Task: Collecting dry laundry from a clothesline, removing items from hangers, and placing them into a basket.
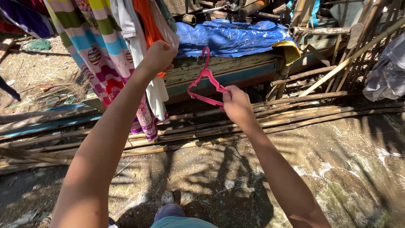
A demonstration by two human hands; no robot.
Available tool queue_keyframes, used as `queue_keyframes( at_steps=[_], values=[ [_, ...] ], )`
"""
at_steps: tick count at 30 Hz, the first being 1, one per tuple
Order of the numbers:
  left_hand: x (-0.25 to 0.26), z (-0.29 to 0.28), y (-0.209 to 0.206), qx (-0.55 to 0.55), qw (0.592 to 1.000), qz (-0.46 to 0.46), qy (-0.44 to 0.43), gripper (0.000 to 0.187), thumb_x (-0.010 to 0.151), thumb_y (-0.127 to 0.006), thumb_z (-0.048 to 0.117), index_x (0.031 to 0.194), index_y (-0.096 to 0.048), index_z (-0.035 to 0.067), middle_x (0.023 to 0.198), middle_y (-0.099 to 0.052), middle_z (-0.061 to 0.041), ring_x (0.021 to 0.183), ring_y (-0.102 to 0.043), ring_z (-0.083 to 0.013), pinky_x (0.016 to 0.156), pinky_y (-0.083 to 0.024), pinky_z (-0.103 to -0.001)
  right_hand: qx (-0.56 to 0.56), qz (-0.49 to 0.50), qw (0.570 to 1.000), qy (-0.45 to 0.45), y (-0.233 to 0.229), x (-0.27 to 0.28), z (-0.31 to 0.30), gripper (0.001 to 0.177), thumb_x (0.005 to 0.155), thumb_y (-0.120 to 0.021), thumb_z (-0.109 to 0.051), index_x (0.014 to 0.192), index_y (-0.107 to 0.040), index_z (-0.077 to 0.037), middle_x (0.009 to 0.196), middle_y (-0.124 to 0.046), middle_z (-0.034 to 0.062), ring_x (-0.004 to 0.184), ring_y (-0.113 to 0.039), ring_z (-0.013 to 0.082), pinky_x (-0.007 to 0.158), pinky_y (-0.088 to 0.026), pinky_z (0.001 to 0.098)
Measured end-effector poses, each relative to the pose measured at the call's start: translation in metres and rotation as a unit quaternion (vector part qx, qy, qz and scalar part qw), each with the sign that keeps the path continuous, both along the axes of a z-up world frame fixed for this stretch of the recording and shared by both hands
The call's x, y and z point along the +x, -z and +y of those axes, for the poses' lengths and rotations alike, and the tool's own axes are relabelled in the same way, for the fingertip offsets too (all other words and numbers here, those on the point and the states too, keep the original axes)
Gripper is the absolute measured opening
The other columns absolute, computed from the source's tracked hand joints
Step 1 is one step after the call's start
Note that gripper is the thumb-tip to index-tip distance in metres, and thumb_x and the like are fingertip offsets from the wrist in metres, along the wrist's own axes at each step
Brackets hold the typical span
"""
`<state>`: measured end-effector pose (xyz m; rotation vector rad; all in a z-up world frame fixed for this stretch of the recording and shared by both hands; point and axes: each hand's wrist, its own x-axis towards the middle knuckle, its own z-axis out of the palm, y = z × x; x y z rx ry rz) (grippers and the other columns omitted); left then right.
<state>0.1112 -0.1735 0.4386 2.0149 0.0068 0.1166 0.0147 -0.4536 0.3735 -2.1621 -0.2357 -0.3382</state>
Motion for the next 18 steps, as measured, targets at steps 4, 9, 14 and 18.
queue_keyframes(
  at_steps=[4, 9, 14, 18],
  values=[
    [0.054, -0.014, 0.009, 0.079, 0.994, -0.075, 0.016, 0.042, 0.099, -0.063, 0.033, 0.112, -0.061, -0.007, 0.097, -0.072, -0.025, 0.084, -0.074, -0.0283, 0.072, -0.057, -0.04, -0.001, -0.024, 0.999, 0.026, -0.061, 0.016, 0.019, 0.03, 0.098, -0.052, -0.021, 0.115, -0.066, -0.001, 0.077, -0.07, 0.0204, 0.068, -0.074, 0.0302, 0.065, -0.056, 0.0423],
    [0.085, -0.038, 0.0, 0.181, 0.951, -0.249, 0.01, 0.049, 0.089, -0.075, 0.029, 0.119, -0.061, -0.007, 0.112, -0.066, -0.033, 0.111, -0.063, -0.047, 0.094, -0.05, -0.048, -0.117, -0.122, 0.983, 0.066, -0.113, 0.066, 0.044, 0.024, 0.098, -0.052, -0.016, 0.111, -0.066, -0.002, 0.085, -0.072, 0.0243, 0.084, -0.07, 0.0439, 0.08, -0.053, 0.0529],
    [0.086, -0.056, -0.033, 0.249, 0.926, -0.281, 0.041, 0.04, 0.092, -0.067, 0.018, 0.124, -0.06, -0.005, 0.12, -0.065, -0.028, 0.111, -0.064, -0.046, 0.095, -0.05, -0.052, -0.19, -0.157, 0.963, 0.106, -0.134, 0.136, 0.071, 0.021, 0.095, -0.055, -0.016, 0.105, -0.064, 0.001, 0.094, -0.07, 0.0279, 0.091, -0.066, 0.0499, 0.082, -0.051, 0.0578],
    [0.108, -0.058, -0.047, 0.482, 0.804, -0.344, 0.044, 0.051, 0.082, -0.068, 0.013, 0.131, -0.06, 0.0, 0.133, -0.056, -0.02, 0.123, -0.055, -0.0406, 0.099, -0.044, -0.055, -0.182, -0.158, 0.965, 0.104, -0.164, 0.168, 0.089, 0.026, 0.085, -0.062, -0.02, 0.102, -0.064, -0.001, 0.093, -0.071, 0.0272, 0.093, -0.065, 0.0501, 0.082, -0.051, 0.0572]
  ],
)
